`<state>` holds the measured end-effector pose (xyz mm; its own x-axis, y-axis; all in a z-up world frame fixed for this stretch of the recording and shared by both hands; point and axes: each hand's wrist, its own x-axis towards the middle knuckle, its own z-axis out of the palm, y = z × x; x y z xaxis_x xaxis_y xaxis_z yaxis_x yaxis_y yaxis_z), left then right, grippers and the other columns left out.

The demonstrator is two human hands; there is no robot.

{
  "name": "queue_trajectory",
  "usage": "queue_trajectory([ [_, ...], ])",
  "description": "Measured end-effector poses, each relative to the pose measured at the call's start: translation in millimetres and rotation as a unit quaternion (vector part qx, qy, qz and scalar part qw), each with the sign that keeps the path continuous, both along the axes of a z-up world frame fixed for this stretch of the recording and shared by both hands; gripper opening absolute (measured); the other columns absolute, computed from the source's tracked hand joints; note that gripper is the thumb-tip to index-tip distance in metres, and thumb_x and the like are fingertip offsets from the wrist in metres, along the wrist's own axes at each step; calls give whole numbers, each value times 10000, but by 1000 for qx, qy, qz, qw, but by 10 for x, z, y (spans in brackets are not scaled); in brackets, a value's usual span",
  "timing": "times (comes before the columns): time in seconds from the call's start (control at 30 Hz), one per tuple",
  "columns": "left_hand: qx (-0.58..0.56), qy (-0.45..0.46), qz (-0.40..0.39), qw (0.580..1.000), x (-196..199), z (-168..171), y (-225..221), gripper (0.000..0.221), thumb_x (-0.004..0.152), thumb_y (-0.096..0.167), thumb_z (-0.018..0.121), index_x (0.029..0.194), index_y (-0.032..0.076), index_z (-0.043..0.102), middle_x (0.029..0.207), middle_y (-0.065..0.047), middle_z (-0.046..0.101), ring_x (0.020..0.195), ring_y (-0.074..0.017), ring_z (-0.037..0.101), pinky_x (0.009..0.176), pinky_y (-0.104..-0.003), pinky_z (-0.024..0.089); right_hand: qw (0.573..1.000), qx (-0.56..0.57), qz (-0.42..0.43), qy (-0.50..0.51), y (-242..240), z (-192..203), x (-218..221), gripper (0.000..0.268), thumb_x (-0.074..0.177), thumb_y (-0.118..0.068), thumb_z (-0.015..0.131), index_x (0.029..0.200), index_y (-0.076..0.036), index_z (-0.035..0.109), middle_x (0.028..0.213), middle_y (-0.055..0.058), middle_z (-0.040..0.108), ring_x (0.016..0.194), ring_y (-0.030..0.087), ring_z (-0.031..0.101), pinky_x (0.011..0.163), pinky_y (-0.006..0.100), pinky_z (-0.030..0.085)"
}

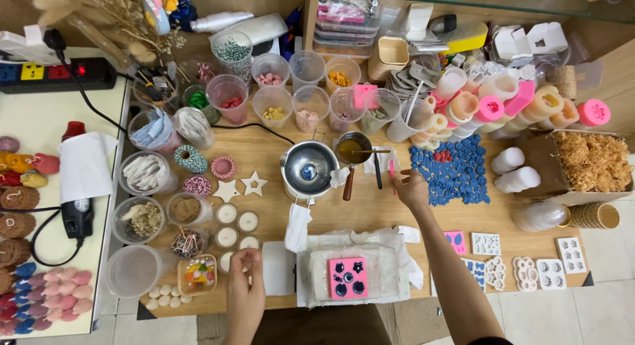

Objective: The person pours dark blue liquid from a metal pot into a pink flower-shaped silicone mold using a spoon and then uses a handheld heat gun to smooth the wax surface.

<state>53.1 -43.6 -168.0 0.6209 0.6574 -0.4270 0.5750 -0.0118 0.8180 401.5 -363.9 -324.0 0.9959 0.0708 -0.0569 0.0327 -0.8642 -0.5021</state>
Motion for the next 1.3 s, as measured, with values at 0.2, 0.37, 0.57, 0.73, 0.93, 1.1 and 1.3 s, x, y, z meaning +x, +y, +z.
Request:
queue_trajectory([
  [0.2,10,-25,-53,998,-346,-111,-227,327,997,300,560,1160,17,576,1111,-129,711,1077,-225,691,874,-359,552,997,-67,-48,4,127,-266,-9,317,836,-311,831,888,-14,736,963,256,729,951,413,694,855,465,547],
  [0.37,-15,5,-69,998,-429,-5,-292,300,996,284,563,1167,38,576,1125,-114,713,1090,-217,691,823,-363,557,998,-68,-9,12,120,-20,26,204,847,-210,785,881,-17,732,840,221,748,787,386,729,765,452,573],
  [0.57,-44,-2,-147,988,-422,188,-415,281,967,234,646,1178,62,574,1048,-79,744,1023,-181,721,813,-331,557,961,244,-1,132,-312,827,-623,217,902,-3,742,1080,106,683,874,168,761,760,180,747,652,297,593],
  [0.73,-35,-25,-223,974,-426,306,-615,409,894,196,747,1243,76,571,1047,-29,722,882,-177,703,751,-328,549,951,262,81,145,-314,1749,-1600,229,985,-18,686,1197,51,738,996,137,783,833,138,699,754,273,585],
  [0.93,71,-122,-249,958,-326,220,-806,617,847,185,798,1395,75,534,1032,-47,668,834,-207,637,785,-340,558,970,129,198,52,226,2183,-2335,145,968,-35,694,1096,-40,761,891,69,693,747,189,579,679,324,502],
  [1.1,52,-105,-266,957,-223,142,-865,601,850,176,795,1409,99,588,1011,-47,646,832,-198,642,782,-335,564,967,110,229,-17,569,2280,-2450,129,902,-82,746,1025,-57,774,845,82,639,737,195,617,602,341,503],
  [1.3,99,-145,-261,949,-125,108,-905,539,863,167,792,1376,111,635,983,-51,661,888,-213,669,780,-345,558,955,97,267,-84,655,2206,-2505,108,877,-54,764,983,-36,770,811,98,590,772,246,592,666,387,499],
])
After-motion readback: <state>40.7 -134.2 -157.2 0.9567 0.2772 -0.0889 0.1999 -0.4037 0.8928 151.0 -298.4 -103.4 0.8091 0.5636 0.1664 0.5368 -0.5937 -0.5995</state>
